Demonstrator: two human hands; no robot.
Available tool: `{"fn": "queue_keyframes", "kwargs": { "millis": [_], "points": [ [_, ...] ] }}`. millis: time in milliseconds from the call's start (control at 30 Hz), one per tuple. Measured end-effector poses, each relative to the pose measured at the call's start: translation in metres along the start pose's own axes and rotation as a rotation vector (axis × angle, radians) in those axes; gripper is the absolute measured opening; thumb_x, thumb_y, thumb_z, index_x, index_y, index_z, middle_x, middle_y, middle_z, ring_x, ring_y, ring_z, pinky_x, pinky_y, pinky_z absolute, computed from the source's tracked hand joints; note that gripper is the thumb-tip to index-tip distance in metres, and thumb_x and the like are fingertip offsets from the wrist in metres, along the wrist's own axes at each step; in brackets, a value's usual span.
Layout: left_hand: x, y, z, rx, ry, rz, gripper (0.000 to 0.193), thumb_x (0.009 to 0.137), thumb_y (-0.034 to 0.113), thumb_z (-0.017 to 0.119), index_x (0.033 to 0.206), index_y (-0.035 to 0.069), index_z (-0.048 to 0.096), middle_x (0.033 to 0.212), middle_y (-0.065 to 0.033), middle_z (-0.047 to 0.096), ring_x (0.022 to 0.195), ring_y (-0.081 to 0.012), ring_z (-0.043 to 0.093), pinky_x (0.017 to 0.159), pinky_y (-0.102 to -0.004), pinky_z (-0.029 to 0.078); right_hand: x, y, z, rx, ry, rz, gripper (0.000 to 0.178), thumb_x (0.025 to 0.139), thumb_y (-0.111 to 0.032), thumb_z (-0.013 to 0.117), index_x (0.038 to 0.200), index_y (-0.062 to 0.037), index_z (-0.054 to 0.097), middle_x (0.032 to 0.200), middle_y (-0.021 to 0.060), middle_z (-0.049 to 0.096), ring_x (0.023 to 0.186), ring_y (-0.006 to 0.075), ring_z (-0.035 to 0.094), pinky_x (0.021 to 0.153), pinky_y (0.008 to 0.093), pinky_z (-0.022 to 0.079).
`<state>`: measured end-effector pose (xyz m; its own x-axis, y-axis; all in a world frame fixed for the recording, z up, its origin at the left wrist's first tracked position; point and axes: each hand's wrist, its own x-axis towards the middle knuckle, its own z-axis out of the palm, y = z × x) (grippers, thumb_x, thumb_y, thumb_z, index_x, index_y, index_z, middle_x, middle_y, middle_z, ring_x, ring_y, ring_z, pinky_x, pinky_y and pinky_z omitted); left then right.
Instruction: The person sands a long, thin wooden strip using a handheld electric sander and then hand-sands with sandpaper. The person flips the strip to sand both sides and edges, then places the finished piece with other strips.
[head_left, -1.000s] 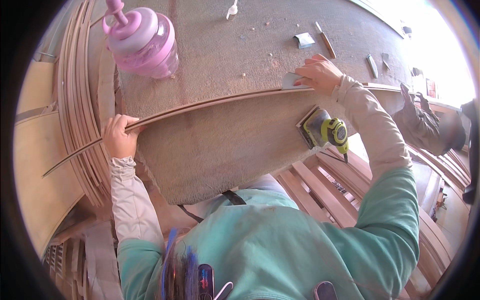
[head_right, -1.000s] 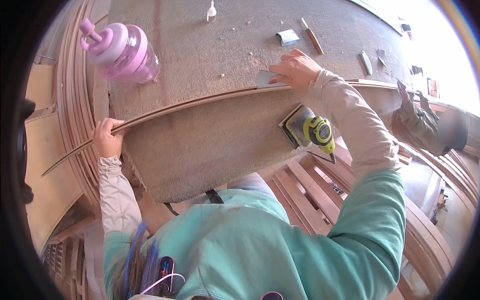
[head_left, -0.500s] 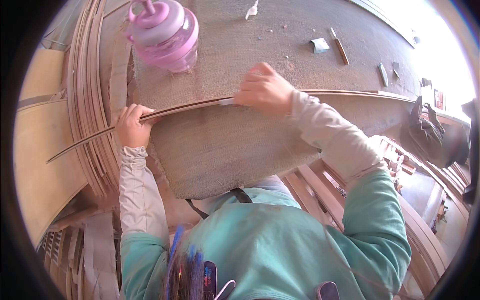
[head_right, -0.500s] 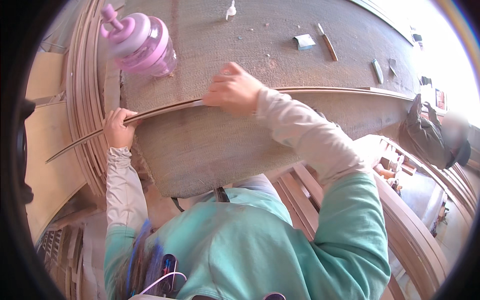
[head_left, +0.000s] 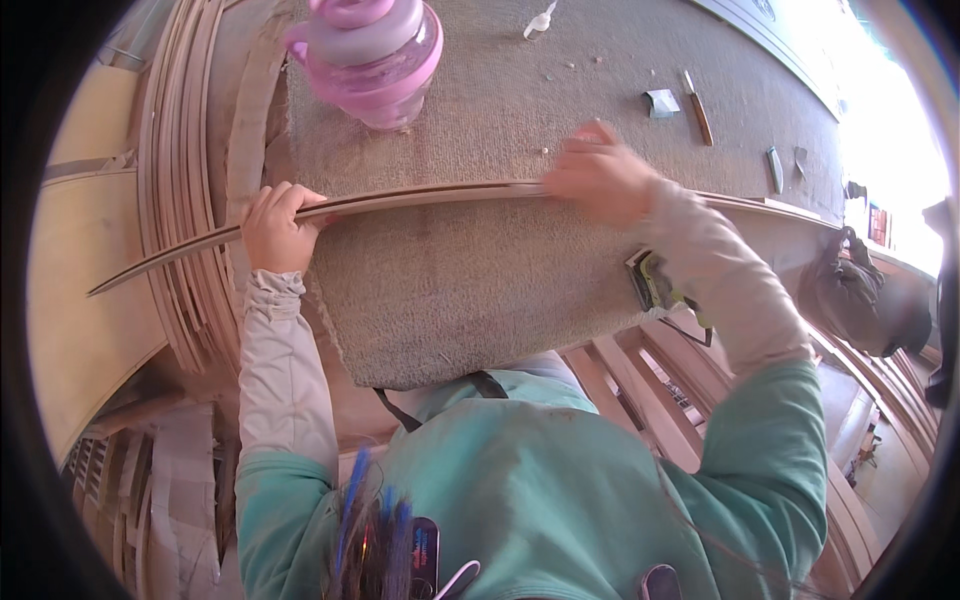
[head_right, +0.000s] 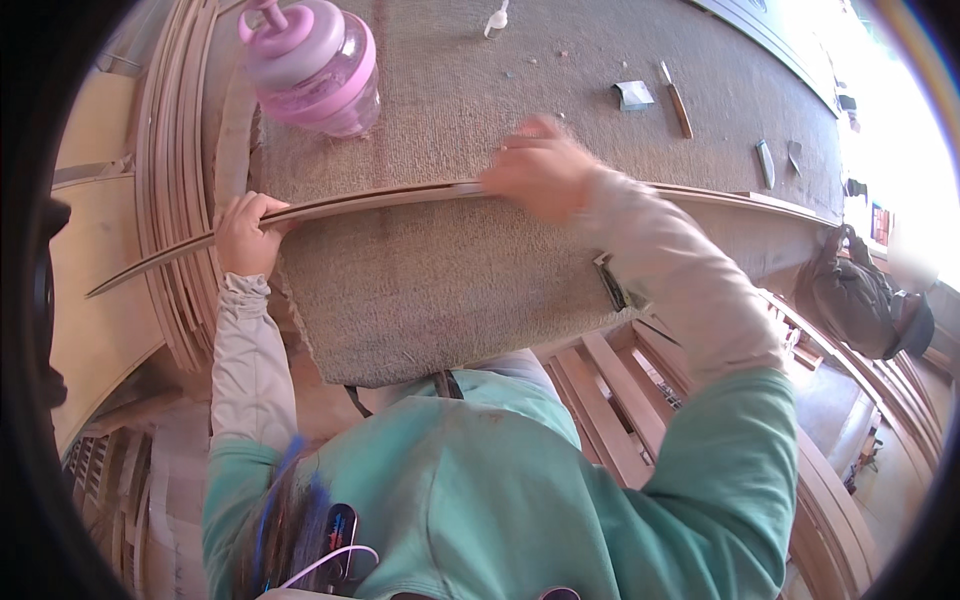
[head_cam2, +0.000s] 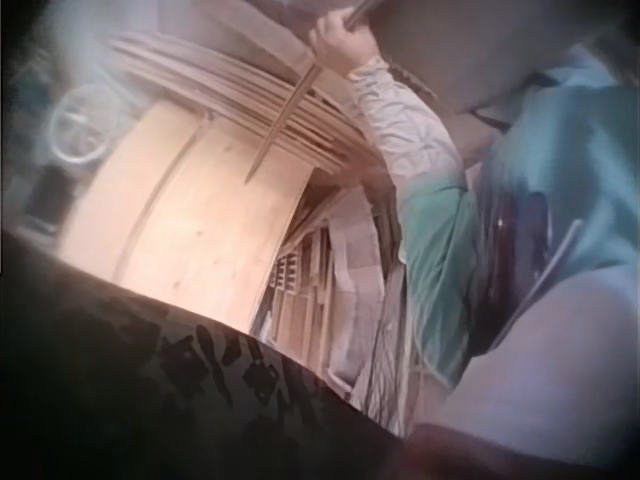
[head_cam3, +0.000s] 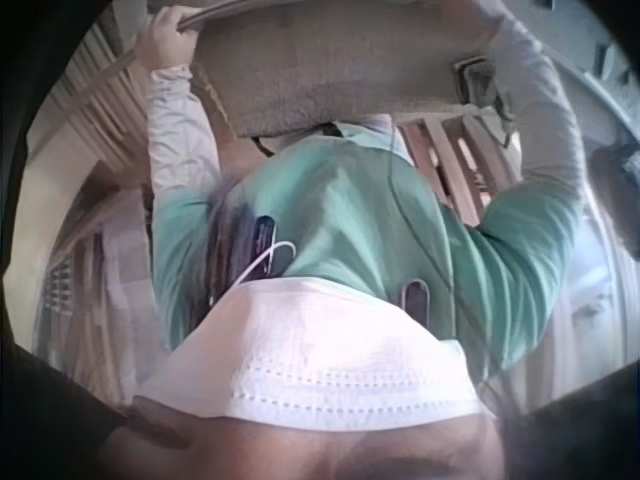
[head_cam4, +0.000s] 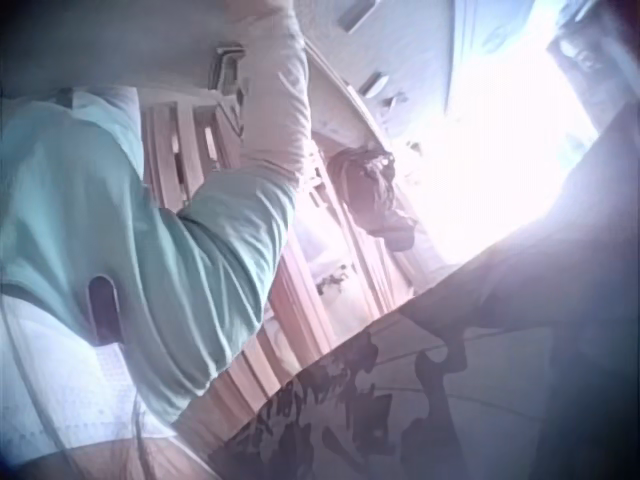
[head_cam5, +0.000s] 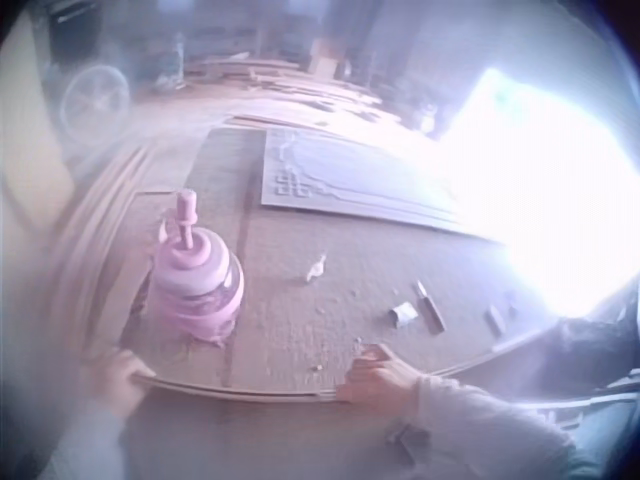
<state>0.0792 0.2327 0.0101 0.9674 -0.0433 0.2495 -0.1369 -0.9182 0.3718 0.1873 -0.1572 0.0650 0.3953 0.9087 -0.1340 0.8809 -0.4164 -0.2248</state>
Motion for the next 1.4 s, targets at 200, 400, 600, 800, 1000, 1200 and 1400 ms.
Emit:
{"fn": "queue_keyframes", "kwargs": {
  "millis": [200,400,600,800,1000,1200,1400],
  "points": [
    [-0.001,-0.007,0.004,0.052,-0.008,0.011,0.026,0.065,0.029,0.083,0.077,0.014,0.065,0.074,0.0013,0.060,0.076,-0.0220,0.058,0.072,-0.0351,0.042,-0.045,0.017,-0.004,-0.036,-0.069,0.113,0.015,0.084,-0.010,0.067,0.094,-0.0206,0.066,0.090,-0.0060,0.065,0.102,0.0164,0.061,0.107,0.0456,0.035],
    [0.006,-0.011,0.003,0.014,-0.038,0.063,0.020,0.069,0.020,0.082,0.080,0.012,0.067,0.077,-0.0015,0.062,0.078,-0.0238,0.060,0.072,-0.0360,0.044,0.094,-0.049,0.011,0.054,0.045,-0.080,0.024,0.081,-0.011,0.065,0.103,-0.0218,0.068,0.102,-0.0061,0.068,0.105,0.0149,0.060,0.105,0.0446,0.035],
    [-0.001,-0.011,0.002,0.050,-0.051,0.021,0.023,0.070,0.026,0.082,0.082,0.012,0.067,0.078,-0.0024,0.062,0.079,-0.0261,0.060,0.073,-0.0371,0.045,-0.002,0.005,0.003,0.102,-0.015,0.053,0.025,0.080,-0.010,0.063,0.102,-0.0215,0.066,0.096,-0.0035,0.068,0.102,0.0175,0.062,0.105,0.0442,0.037],
    [0.002,-0.010,0.001,0.022,-0.089,0.033,0.026,0.074,0.029,0.080,0.084,0.010,0.066,0.081,-0.0025,0.062,0.083,-0.0259,0.059,0.076,-0.0371,0.044,-0.185,0.077,-0.021,-0.157,-0.096,0.338,0.010,0.086,-0.012,0.065,0.094,-0.0178,0.063,0.085,-0.0024,0.063,0.098,0.0180,0.061,0.101,0.0421,0.039],
    [0.006,0.057,0.021,0.108,-0.101,0.087,0.030,0.074,0.029,0.080,0.099,0.016,0.072,0.093,0.0005,0.069,0.088,-0.0205,0.060,0.083,-0.0330,0.045,-0.198,0.088,-0.016,-0.080,0.044,0.305,0.011,0.084,-0.015,0.069,0.091,-0.0145,0.060,0.083,-0.0006,0.061,0.093,0.0197,0.060,0.095,0.0397,0.041],
    [0.020,0.138,0.076,0.121,-0.015,0.061,0.026,0.073,0.035,0.079,0.089,0.017,0.068,0.084,0.0029,0.065,0.082,-0.0228,0.058,0.077,-0.0374,0.040,-0.203,0.103,-0.004,-0.041,0.189,0.296,0.015,0.083,-0.021,0.072,0.085,-0.0114,0.061,0.081,0.0021,0.061,0.088,0.0225,0.059,0.089,0.0381,0.043],
    [0.022,0.141,0.073,0.118,-0.011,0.037,0.022,0.073,0.032,0.079,0.086,0.018,0.068,0.081,0.0045,0.063,0.080,-0.0217,0.057,0.075,-0.0376,0.038,-0.186,0.120,0.006,0.044,0.207,0.205,0.025,0.086,-0.034,0.069,0.083,-0.0108,0.062,0.077,0.0030,0.062,0.081,0.0239,0.061,0.085,0.0384,0.046]
  ]
}}
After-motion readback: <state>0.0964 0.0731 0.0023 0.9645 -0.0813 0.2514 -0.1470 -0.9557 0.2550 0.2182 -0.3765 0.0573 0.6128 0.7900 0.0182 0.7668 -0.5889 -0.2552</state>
